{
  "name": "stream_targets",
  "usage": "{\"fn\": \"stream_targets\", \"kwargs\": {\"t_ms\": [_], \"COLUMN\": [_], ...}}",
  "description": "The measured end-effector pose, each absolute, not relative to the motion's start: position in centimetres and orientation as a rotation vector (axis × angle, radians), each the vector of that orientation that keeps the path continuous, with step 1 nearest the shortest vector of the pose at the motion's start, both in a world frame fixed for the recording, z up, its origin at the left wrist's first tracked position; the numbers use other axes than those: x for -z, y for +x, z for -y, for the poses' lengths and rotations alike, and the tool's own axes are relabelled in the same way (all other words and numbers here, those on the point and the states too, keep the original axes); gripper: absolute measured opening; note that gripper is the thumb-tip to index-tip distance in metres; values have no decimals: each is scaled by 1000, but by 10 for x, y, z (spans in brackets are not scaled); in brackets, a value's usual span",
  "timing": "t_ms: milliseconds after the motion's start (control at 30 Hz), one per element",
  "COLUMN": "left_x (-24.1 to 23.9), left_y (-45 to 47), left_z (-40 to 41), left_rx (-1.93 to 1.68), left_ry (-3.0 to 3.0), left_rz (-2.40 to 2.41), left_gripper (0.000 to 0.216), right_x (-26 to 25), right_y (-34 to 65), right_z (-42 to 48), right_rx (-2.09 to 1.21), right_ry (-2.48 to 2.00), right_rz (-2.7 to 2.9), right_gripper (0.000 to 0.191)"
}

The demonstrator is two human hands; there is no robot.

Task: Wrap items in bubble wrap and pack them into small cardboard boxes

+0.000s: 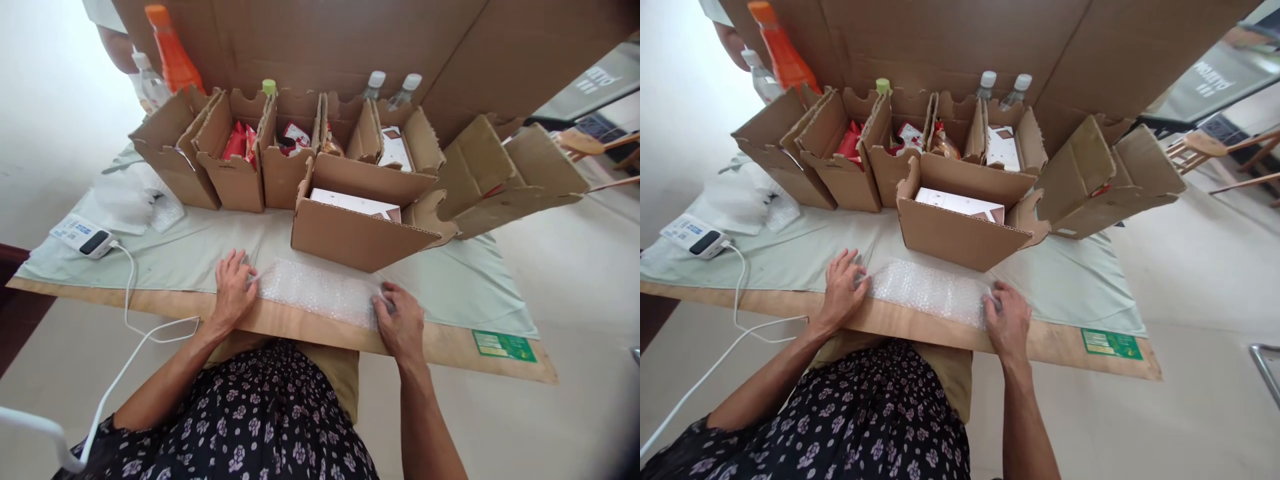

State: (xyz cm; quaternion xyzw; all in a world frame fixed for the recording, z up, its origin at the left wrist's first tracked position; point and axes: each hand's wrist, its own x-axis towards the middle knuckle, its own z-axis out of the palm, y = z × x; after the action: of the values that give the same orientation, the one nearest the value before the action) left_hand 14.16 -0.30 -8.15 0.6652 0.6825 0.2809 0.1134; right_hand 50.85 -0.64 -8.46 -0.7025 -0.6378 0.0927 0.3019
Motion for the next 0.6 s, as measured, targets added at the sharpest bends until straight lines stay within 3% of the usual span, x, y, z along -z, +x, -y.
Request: {"fn": "stream_targets", "kwargs": {"t_ms": [133,333,500,600], "left_x": [63,24,28,45], "left_y": [120,112,144,152], "left_z": [-5,-96,-122,-66], "left_rx": [-877,-657,-716,-905], "left_ry": [1847,2090,2177,2233], "left_rz": [-1941,-2071,-1986,-1781], "left_gripper": [9,24,61,44], "right_x": [57,55,75,68], "right_y": [493,415,373,376], "right_z": [42,76,79,79], "right_rx": [-518,-1358,-1270,-1349], "right_ry": [-1820,-1510,-1535,-1497], "right_rz": [1469,1334,1461,1523], "right_gripper": [33,64,68,50]}}
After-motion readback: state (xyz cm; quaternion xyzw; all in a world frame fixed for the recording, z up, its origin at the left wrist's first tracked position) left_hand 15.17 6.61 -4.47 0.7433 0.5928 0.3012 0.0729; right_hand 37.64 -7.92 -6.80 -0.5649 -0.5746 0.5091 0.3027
